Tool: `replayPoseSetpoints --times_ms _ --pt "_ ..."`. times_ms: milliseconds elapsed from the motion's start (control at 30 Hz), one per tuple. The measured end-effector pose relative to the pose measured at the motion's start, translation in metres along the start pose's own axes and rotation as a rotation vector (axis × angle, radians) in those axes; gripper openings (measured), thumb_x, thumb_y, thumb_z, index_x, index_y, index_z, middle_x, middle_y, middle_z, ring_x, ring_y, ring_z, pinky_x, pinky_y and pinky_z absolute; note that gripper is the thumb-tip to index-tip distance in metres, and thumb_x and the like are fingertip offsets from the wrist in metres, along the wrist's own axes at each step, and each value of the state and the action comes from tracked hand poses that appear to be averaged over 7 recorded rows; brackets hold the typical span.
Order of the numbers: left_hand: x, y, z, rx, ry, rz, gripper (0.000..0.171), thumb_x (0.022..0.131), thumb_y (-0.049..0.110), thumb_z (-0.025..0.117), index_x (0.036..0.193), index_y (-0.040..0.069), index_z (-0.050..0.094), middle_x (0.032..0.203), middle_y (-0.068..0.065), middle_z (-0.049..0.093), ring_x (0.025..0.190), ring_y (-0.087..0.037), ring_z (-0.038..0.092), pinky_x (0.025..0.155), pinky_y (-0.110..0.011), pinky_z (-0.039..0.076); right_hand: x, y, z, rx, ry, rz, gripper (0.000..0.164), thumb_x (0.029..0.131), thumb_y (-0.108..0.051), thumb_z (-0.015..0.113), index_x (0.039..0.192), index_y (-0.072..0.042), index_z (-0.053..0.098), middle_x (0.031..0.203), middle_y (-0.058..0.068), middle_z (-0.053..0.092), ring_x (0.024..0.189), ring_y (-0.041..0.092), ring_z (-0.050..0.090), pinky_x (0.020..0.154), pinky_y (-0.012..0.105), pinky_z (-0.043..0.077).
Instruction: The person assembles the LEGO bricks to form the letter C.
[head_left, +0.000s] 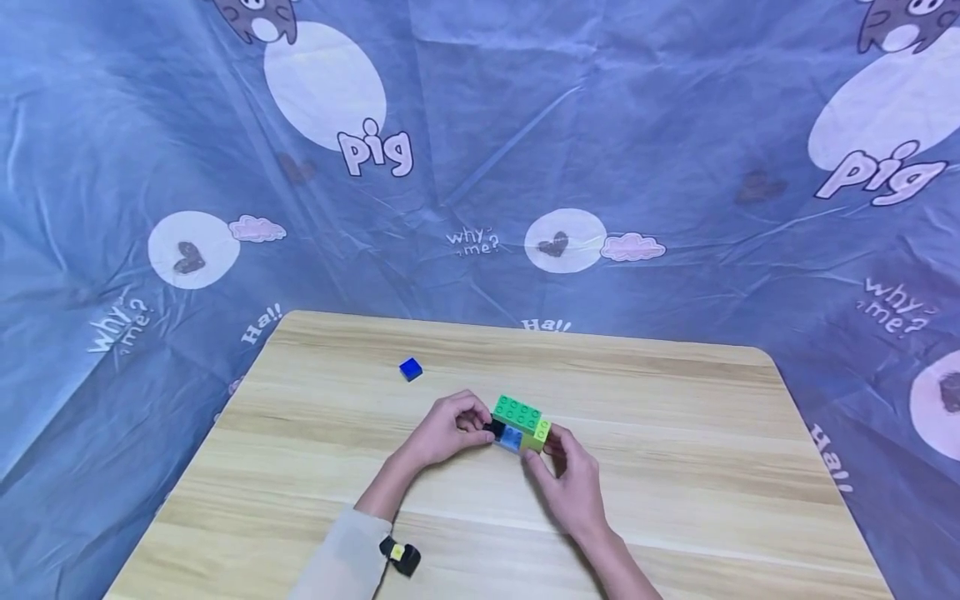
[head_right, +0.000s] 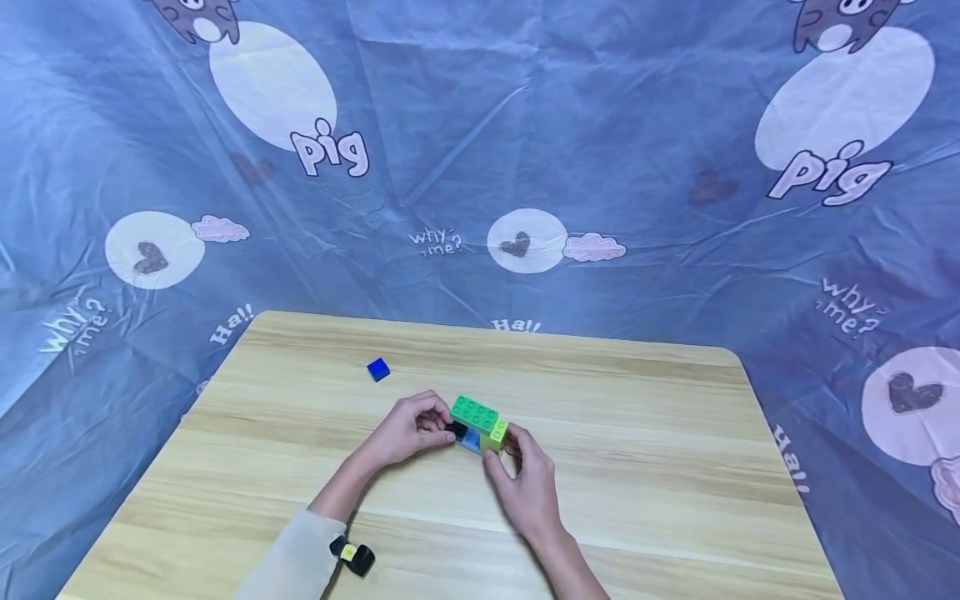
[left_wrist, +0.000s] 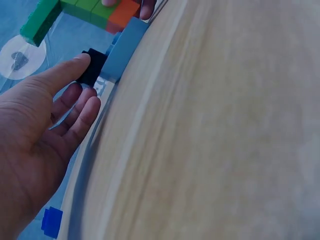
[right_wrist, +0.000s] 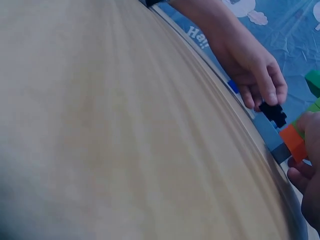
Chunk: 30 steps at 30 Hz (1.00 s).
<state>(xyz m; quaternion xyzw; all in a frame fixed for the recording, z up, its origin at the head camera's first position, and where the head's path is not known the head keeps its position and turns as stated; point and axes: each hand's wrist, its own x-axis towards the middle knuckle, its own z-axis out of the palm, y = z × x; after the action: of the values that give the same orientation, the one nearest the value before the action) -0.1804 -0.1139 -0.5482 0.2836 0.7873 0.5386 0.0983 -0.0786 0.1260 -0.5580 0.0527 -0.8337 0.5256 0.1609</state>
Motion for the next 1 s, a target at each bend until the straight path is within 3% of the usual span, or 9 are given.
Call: replayPoseSetpoints --times_ms 100,167,300,400,467,567,700,833,1000 --pt "-0.003 -0.001 -0.008 0.022 0.052 -0.018 0.017 0.089 0.013 0.087 0.101 0.014 0.074 0.099 0.001 0.069 0.087 -0.013 0.069 0.077 -0.029 0.062 0.003 0.003 -0.001 0.044 -0.024 0.008 0.048 0.091 -0.006 0.084 0.134 -0.007 0.064 0.121 0.006 0.075 0.11 0.021 0.074 0.101 0.036 0.057" --pt "-0.005 -0.003 -0.021 0.051 0.155 -0.021 0.017 0.089 0.012 0.087 0.101 0.015 0.075 0.097 0.002 0.071 0.086 -0.014 0.068 0.076 -0.028 0.061 0.004 0.006 -0.001 0.078 -0.039 0.012 0.047 0.092 -0.006 0.082 0.135 -0.008 0.064 0.122 0.005 0.075 0.11 0.021 0.073 0.103 0.034 0.056" --pt "-0.009 -0.011 -0.057 0.103 0.423 -0.038 0.019 0.087 0.007 0.087 0.101 0.01 0.076 0.1 -0.005 0.072 0.086 -0.025 0.068 0.073 -0.025 0.059 0.005 0.009 0.0 0.136 -0.061 0.028 0.045 0.094 -0.006 0.08 0.136 -0.008 0.064 0.124 0.005 0.074 0.112 0.021 0.072 0.104 0.028 0.054" --pt "-0.013 -0.021 -0.085 0.164 0.525 -0.065 0.029 0.085 0.005 0.088 0.111 0.003 0.074 0.112 -0.012 0.071 0.092 -0.034 0.069 0.078 -0.033 0.061 0.006 0.009 0.0 0.138 -0.068 0.039 0.045 0.094 -0.007 0.08 0.137 -0.008 0.063 0.123 0.005 0.075 0.112 0.021 0.073 0.103 0.026 0.054" --pt "-0.016 -0.031 -0.099 0.208 0.537 -0.098 0.041 0.086 0.007 0.088 0.122 0.002 0.071 0.124 -0.014 0.069 0.102 -0.038 0.068 0.086 -0.042 0.061 0.006 0.009 -0.001 0.13 -0.073 0.041 0.045 0.095 -0.008 0.08 0.136 -0.007 0.063 0.122 0.005 0.075 0.111 0.021 0.073 0.103 0.026 0.054" --pt "-0.019 -0.043 -0.114 0.234 0.497 -0.164 0.057 0.089 0.014 0.088 0.139 0.003 0.063 0.138 -0.016 0.063 0.123 -0.039 0.063 0.102 -0.054 0.055 0.006 0.009 -0.002 0.122 -0.076 0.038 0.045 0.095 -0.008 0.079 0.137 -0.007 0.063 0.122 0.005 0.075 0.111 0.021 0.073 0.103 0.026 0.054" --pt "-0.017 -0.051 -0.121 0.183 0.392 -0.234 0.069 0.092 0.02 0.086 0.15 0.003 0.053 0.147 -0.017 0.057 0.138 -0.037 0.055 0.117 -0.051 0.044 0.007 0.01 -0.003 0.118 -0.077 0.041 0.044 0.095 -0.008 0.078 0.137 -0.006 0.062 0.122 0.006 0.075 0.111 0.02 0.072 0.103 0.026 0.054" --pt "-0.012 -0.054 -0.119 0.173 0.338 -0.234 0.064 0.091 0.016 0.086 0.147 0.0 0.056 0.144 -0.019 0.06 0.136 -0.037 0.057 0.119 -0.046 0.043 0.007 0.009 -0.002 0.109 -0.081 0.043 0.043 0.096 -0.008 0.078 0.136 -0.006 0.063 0.121 0.005 0.075 0.111 0.02 0.072 0.102 0.026 0.055" --pt "-0.005 -0.054 -0.114 0.272 0.321 -0.213 0.047 0.092 0.012 0.084 0.135 0.001 0.067 0.132 -0.019 0.067 0.127 -0.037 0.062 0.111 -0.044 0.051 0.006 0.01 -0.002 0.094 -0.081 0.043 0.042 0.096 -0.008 0.078 0.136 -0.007 0.063 0.12 0.005 0.075 0.11 0.019 0.073 0.103 0.027 0.055"
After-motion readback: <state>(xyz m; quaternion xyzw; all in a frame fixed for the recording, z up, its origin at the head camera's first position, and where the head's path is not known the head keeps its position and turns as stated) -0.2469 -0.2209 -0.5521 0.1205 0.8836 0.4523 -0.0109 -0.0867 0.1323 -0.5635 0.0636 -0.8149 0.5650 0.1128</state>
